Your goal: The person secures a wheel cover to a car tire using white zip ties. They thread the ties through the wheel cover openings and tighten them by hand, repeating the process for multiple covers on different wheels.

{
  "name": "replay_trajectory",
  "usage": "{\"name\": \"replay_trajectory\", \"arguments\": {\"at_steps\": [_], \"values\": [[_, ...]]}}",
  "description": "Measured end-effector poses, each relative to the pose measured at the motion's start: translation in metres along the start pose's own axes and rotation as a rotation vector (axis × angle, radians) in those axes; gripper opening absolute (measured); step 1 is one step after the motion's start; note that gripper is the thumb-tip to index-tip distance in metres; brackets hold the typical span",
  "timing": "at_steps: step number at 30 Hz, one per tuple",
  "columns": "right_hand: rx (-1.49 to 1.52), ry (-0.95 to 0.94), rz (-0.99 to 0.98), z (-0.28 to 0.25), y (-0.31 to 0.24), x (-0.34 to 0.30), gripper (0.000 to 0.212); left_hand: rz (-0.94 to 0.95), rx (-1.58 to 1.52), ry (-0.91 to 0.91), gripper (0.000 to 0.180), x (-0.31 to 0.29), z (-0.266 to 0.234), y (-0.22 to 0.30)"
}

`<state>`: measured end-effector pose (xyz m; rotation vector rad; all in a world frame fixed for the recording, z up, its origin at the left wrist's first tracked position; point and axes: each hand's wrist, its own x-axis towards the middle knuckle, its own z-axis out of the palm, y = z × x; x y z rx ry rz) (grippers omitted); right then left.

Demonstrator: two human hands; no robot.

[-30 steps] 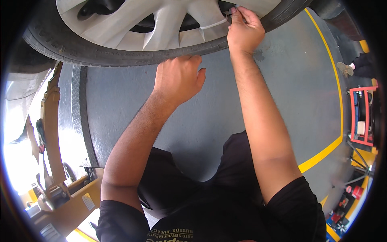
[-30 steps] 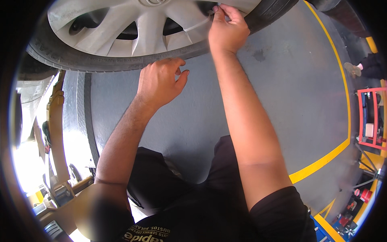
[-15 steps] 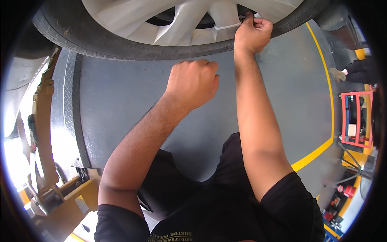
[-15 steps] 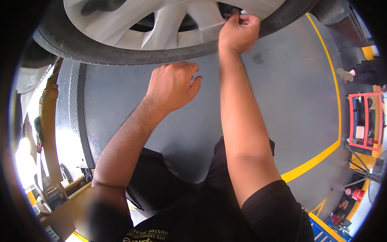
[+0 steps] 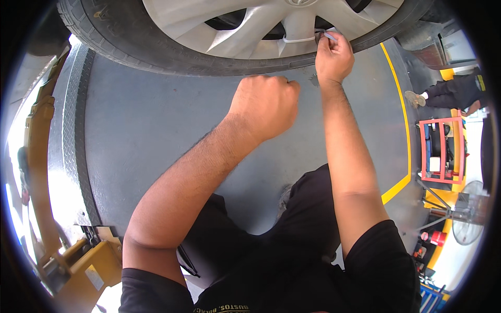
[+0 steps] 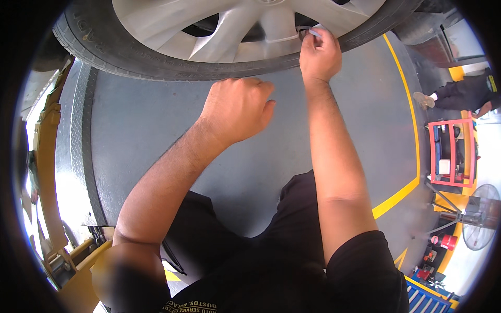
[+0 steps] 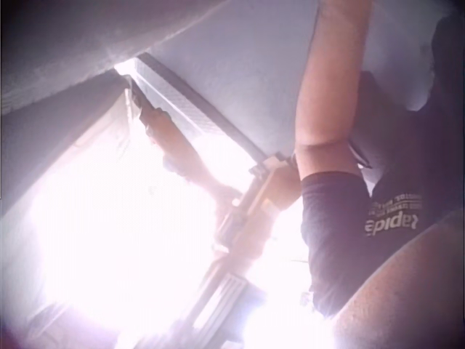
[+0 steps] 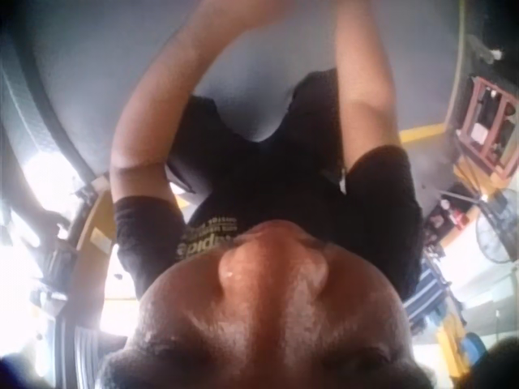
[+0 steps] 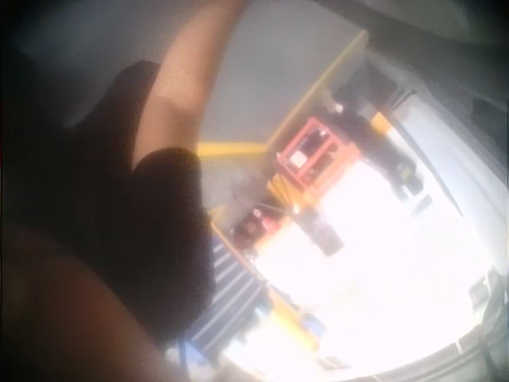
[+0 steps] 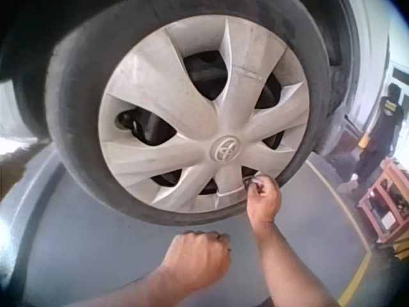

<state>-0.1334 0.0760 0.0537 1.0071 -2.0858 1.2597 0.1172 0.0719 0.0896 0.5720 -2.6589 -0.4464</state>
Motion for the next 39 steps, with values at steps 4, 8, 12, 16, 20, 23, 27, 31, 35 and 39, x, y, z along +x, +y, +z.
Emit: {"name": "replay_trajectory", "arguments": {"at_steps": [4, 8, 12, 16, 20, 23, 27, 31, 35, 39], "values": [[0.126, -0.091, -0.181, -0.011, 0.001, 0.005, 0.017, 0.01, 0.015, -0.017, 0.021, 0.004, 0.001, 0.003], [0.29, -0.161, -0.2, -0.022, -0.002, -0.001, 0.023, 0.003, 0.022, -0.039, 0.02, 0.008, 0.002, 0.006], [0.577, -0.156, 0.23, -0.017, -0.005, -0.006, 0.024, -0.012, 0.035, -0.043, 0.02, 0.013, 0.006, 0.007], [0.659, -0.067, 0.306, -0.004, -0.002, 0.0, 0.022, -0.022, 0.02, -0.071, 0.021, 0.017, 0.013, 0.009], [0.189, 0.157, -0.126, 0.0, 0.007, 0.004, 0.011, -0.038, 0.018, -0.111, 0.022, 0.018, 0.017, 0.008], [0.11, 0.146, -0.215, 0.005, 0.01, 0.002, 0.005, -0.045, 0.015, -0.122, 0.022, 0.019, 0.019, 0.007], [-0.075, 0.125, -0.14, 0.012, 0.005, 0.002, 0.006, -0.041, 0.004, -0.134, 0.022, 0.02, 0.02, 0.006], [-0.227, 0.167, -0.236, 0.004, 0.004, 0.018, 0.008, -0.048, 0.014, -0.164, 0.021, 0.02, 0.021, 0.004], [-0.374, 0.083, -0.384, -0.009, 0.009, 0.027, 0.008, -0.053, 0.013, -0.182, 0.021, 0.022, 0.022, 0.005], [-0.491, 0.002, -0.32, -0.006, 0.006, 0.029, 0.012, -0.042, -0.004, -0.179, 0.019, 0.024, 0.023, 0.008]]}}
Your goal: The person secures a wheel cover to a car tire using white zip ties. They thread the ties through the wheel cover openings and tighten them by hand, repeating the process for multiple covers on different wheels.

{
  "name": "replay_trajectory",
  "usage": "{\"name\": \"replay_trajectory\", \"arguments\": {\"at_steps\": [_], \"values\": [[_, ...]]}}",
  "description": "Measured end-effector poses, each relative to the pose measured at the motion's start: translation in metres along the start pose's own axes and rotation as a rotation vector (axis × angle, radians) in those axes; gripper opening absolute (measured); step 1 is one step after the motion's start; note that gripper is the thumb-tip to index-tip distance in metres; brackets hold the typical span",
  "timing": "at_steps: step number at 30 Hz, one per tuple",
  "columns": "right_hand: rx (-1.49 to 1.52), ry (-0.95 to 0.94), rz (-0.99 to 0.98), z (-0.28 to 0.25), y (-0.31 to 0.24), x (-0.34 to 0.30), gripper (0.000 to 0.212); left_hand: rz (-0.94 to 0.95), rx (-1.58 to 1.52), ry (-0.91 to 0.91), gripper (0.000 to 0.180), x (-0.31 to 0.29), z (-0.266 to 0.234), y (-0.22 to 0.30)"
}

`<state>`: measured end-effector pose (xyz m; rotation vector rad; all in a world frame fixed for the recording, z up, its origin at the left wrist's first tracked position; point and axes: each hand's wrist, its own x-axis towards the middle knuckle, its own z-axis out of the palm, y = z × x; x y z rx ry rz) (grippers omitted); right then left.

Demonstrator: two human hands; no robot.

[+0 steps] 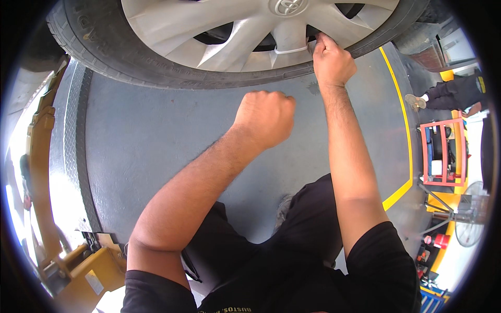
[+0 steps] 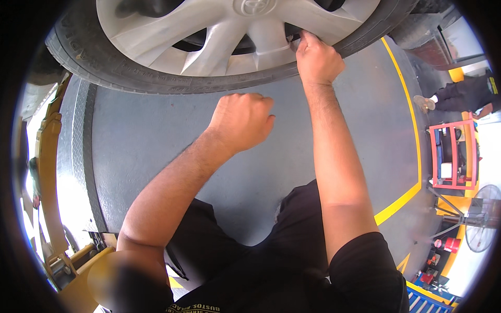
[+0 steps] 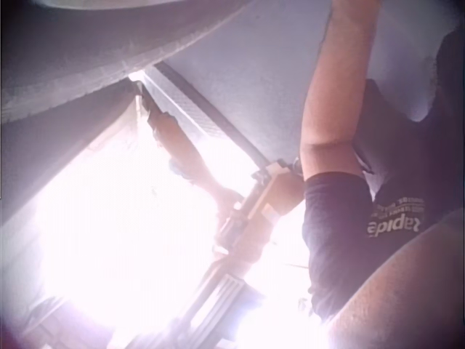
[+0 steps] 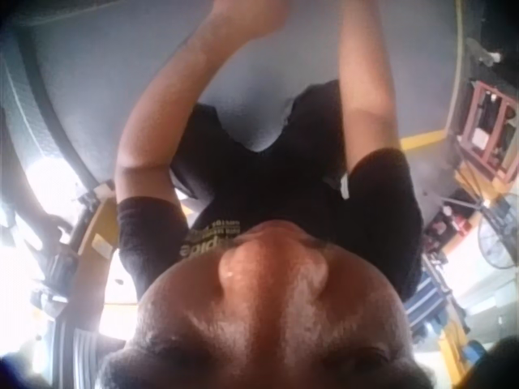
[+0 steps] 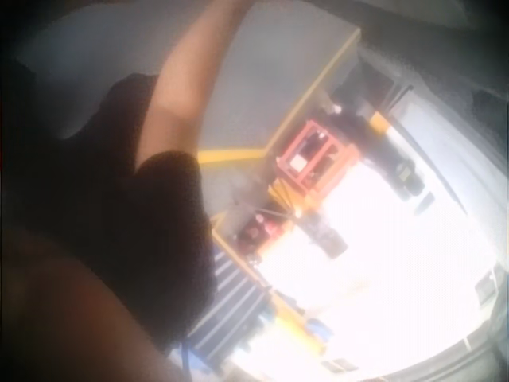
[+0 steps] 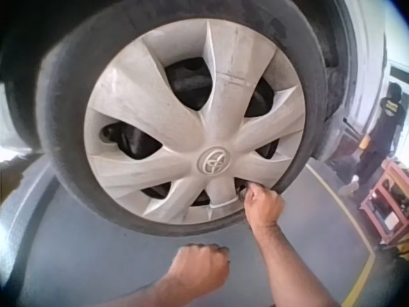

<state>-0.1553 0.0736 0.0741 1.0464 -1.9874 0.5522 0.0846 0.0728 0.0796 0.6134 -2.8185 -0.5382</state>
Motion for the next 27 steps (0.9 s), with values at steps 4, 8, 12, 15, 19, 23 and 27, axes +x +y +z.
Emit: {"name": "replay_trajectory", "arguments": {"at_steps": [4, 8, 12, 15, 19, 23, 27], "values": [[-0.064, -0.218, 0.115, -0.011, -0.011, 0.008, 0.018, -0.027, 0.009, -0.026, 0.018, -0.005, -0.002, 0.003], [-0.092, -0.431, 0.09, -0.038, -0.024, 0.006, 0.024, -0.04, 0.02, 0.005, 0.019, -0.01, -0.007, 0.003], [-0.181, -0.674, -0.047, -0.056, -0.026, 0.001, 0.044, -0.036, 0.015, -0.003, 0.019, -0.012, -0.01, 0.002], [-0.187, -0.739, -0.15, -0.057, -0.022, 0.009, 0.048, -0.025, 0.033, -0.044, 0.019, -0.012, -0.01, 0.004], [-0.189, -0.778, -0.216, -0.059, -0.021, 0.017, 0.053, -0.016, 0.027, -0.032, 0.02, -0.013, -0.01, 0.008], [-0.135, -0.808, -0.128, -0.075, -0.027, 0.008, 0.06, -0.05, 0.013, -0.034, 0.02, -0.012, -0.014, 0.007], [-0.02, -0.835, -0.055, -0.086, -0.03, -0.002, 0.068, -0.101, 0.027, -0.069, 0.021, -0.007, -0.015, 0.001]]}}
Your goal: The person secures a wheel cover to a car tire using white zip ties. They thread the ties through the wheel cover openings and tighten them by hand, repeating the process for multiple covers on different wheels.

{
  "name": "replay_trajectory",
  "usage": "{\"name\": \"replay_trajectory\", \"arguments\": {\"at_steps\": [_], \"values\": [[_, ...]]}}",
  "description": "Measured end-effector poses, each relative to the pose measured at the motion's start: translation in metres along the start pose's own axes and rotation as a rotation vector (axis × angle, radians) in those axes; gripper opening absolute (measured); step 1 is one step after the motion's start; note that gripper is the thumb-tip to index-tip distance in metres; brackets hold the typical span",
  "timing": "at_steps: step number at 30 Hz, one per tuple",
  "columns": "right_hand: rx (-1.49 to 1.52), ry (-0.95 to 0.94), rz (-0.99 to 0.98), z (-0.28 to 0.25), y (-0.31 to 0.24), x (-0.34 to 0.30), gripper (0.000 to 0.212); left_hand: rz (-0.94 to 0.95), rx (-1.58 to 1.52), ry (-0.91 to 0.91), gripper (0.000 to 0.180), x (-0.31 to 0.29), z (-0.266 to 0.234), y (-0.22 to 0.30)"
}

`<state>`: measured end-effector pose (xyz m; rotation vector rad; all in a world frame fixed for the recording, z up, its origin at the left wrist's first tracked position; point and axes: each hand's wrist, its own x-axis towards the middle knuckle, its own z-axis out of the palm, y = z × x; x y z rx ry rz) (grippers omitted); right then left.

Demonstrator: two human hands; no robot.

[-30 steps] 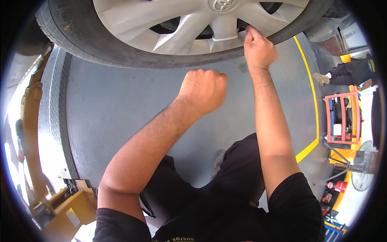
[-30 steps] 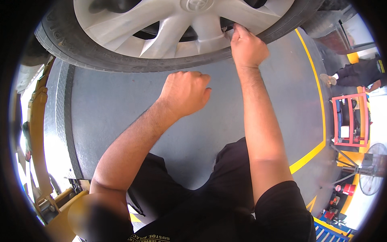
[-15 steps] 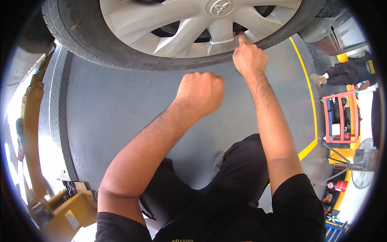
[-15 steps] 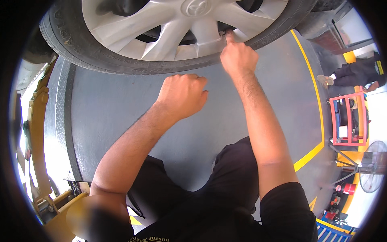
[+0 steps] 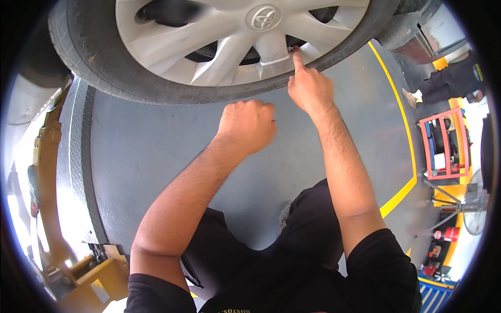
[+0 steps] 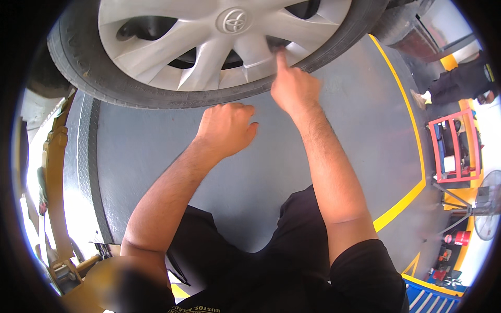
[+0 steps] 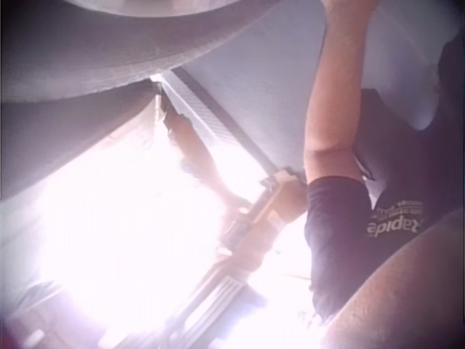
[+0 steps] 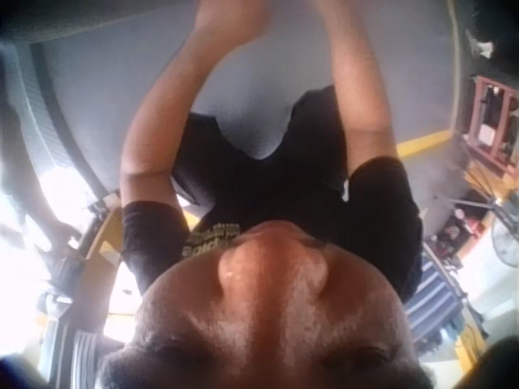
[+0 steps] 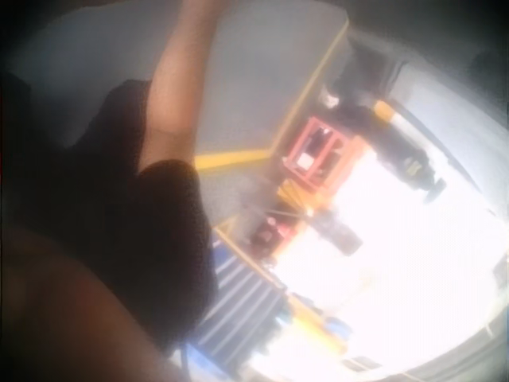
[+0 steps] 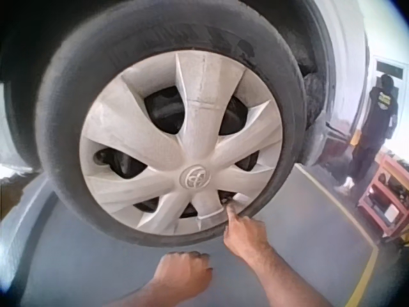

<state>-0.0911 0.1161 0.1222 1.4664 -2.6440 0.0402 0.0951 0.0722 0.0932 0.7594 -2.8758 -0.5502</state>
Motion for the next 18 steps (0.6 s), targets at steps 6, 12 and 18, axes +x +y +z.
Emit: {"name": "replay_trajectory", "arguments": {"at_steps": [6, 12, 18], "values": [[0.249, 0.119, -0.03, 0.013, 0.016, 0.0, 0.064, -0.081, -0.055, 0.124, 0.043, 0.011, 0.009, -0.012], [0.678, 0.112, -0.059, 0.042, 0.016, 0.006, 0.064, -0.221, -0.386, 0.36, 0.076, 0.048, 0.019, -0.013], [0.731, 0.112, -0.109, 0.039, 0.021, 0.013, 0.059, -0.29, -0.932, 0.385, 0.08, 0.077, 0.026, 0.008]]}}
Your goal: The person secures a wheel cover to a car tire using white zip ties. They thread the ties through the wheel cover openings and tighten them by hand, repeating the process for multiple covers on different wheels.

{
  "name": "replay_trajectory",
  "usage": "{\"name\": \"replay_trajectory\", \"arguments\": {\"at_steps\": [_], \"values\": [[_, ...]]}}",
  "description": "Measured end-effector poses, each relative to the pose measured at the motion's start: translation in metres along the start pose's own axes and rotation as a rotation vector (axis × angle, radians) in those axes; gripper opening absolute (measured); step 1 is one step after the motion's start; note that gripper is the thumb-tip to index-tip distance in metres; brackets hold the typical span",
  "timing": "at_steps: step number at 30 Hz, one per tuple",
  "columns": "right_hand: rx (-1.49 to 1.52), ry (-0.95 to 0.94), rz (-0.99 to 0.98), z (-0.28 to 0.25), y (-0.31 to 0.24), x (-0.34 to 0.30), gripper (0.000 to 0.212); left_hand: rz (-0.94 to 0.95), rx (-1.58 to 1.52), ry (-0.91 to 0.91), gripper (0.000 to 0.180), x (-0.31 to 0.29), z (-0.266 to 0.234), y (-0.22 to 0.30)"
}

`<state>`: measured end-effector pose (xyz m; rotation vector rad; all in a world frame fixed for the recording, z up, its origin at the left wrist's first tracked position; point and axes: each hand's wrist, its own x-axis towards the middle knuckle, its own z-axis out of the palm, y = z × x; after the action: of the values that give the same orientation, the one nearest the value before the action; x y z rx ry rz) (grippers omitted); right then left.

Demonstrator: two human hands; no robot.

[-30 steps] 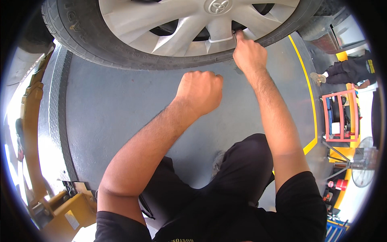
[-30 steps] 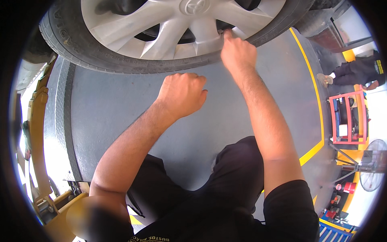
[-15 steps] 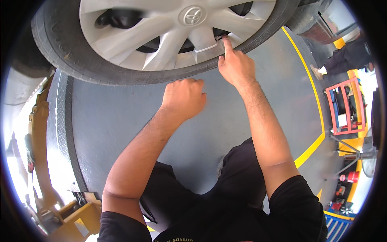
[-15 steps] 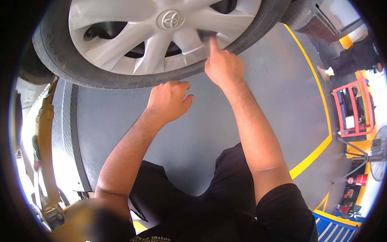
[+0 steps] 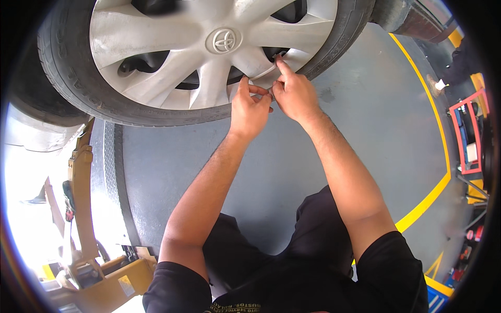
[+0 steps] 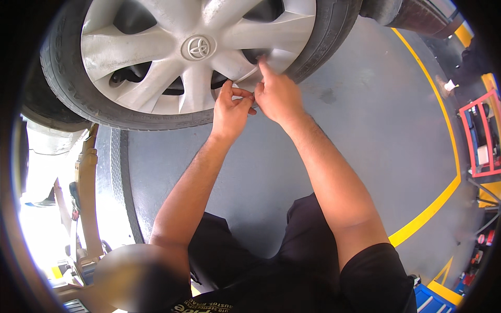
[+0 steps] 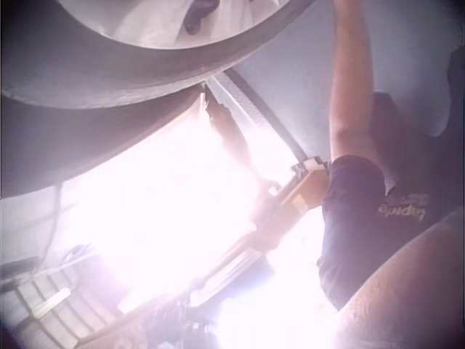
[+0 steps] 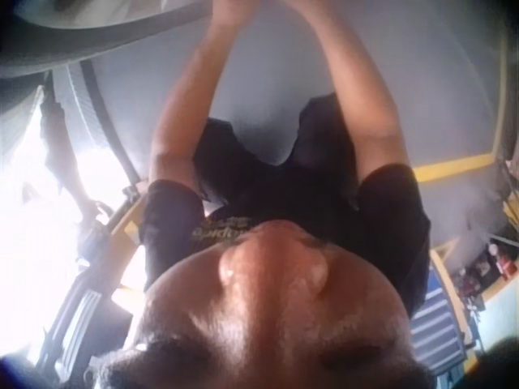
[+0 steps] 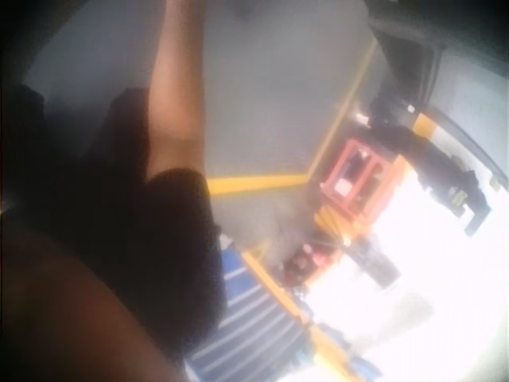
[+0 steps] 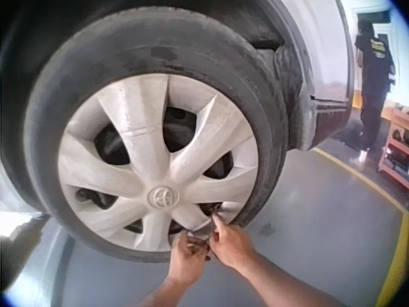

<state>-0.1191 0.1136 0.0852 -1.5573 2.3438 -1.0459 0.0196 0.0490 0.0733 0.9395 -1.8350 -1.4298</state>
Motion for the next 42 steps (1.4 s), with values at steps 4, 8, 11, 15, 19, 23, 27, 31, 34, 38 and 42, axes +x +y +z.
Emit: {"name": "replay_trajectory", "arguments": {"at_steps": [4, 8, 11, 15, 19, 23, 27, 31, 34, 38, 42], "values": [[-0.13, 0.032, -0.057, -0.009, 0.004, 0.006, 0.055, 0.059, 0.134, 0.036, 0.086, -0.004, 0.01, -0.006], [-0.152, 0.025, -0.048, -0.014, 0.001, 0.006, 0.055, 0.076, 0.067, 0.039, 0.091, -0.005, 0.019, -0.018], [-0.212, 0.016, -0.043, -0.016, -0.01, 0.006, 0.056, 0.155, 0.068, 0.03, 0.092, -0.007, 0.011, -0.015], [-0.206, -0.008, -0.005, -0.015, -0.014, 0.002, 0.057, 0.027, 0.044, -0.075, 0.09, -0.013, -0.007, -0.002], [-0.193, 0.149, -0.154, -0.026, 0.004, -0.004, 0.048, 0.211, 0.465, -0.347, 0.077, -0.022, -0.049, 0.003], [0.434, 0.045, -0.179, -0.043, 0.017, 0.001, 0.015, -0.083, 0.699, -0.723, 0.067, -0.058, -0.155, -0.008], [0.369, -0.44, -0.472, -0.025, 0.006, -0.024, 0.01, -0.525, 0.531, -0.29, 0.061, -0.169, -0.316, -0.041], [-0.204, -1.05, -0.283, 0.022, -0.001, -0.076, 0.031, -0.883, 0.598, 0.148, 0.049, -0.324, -0.43, -0.114], [-0.646, -1.269, -0.43, 0.044, 0.013, -0.098, 0.032, -1.255, 0.853, -0.008, 0.038, -0.428, -0.464, -0.199], [-0.689, -1.345, -0.372, 0.039, 0.053, -0.11, 0.031, -1.424, 0.945, 0.102, 0.029, -0.543, -0.447, -0.316], [-0.696, -1.526, -0.236, 0.027, 0.079, -0.135, 0.056, -1.068, 1.18, 0.158, 0.063, -0.591, -0.422, -0.395]]}}
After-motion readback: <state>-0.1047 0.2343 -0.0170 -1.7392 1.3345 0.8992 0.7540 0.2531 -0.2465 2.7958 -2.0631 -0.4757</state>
